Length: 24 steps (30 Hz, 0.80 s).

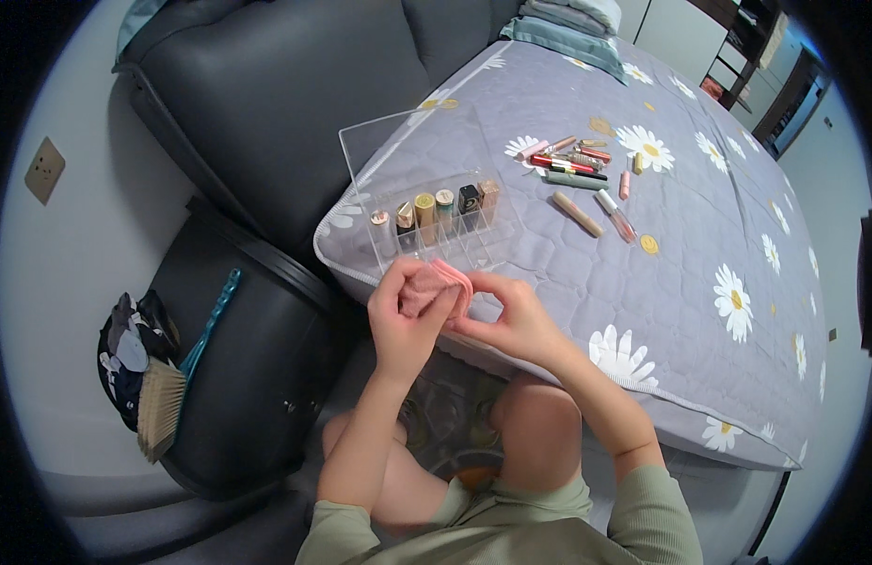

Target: The person wipes several lipstick tubes and cosmetic containers with a cloth and places them into a clear plastic organizer.

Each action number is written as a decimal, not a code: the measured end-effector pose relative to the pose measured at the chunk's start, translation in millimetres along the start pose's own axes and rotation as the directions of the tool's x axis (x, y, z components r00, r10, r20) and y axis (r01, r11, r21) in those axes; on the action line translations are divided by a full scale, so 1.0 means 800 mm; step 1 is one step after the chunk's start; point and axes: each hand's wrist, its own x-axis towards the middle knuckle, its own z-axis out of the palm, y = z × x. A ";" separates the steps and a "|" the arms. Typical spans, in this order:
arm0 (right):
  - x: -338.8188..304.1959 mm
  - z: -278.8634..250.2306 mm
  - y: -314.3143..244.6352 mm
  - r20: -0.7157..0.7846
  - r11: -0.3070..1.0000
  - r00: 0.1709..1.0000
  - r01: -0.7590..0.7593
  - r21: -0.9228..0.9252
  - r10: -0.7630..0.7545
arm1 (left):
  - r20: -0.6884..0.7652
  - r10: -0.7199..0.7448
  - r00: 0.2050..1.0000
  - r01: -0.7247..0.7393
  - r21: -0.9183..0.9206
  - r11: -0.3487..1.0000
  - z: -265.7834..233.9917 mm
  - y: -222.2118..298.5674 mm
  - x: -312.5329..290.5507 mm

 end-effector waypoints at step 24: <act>-0.048 -0.074 -0.079 -0.091 0.950 0.983 -0.127 0.285 0.159 | 0.771 -0.148 0.620 0.633 -0.380 0.674 0.052 0.018 -0.031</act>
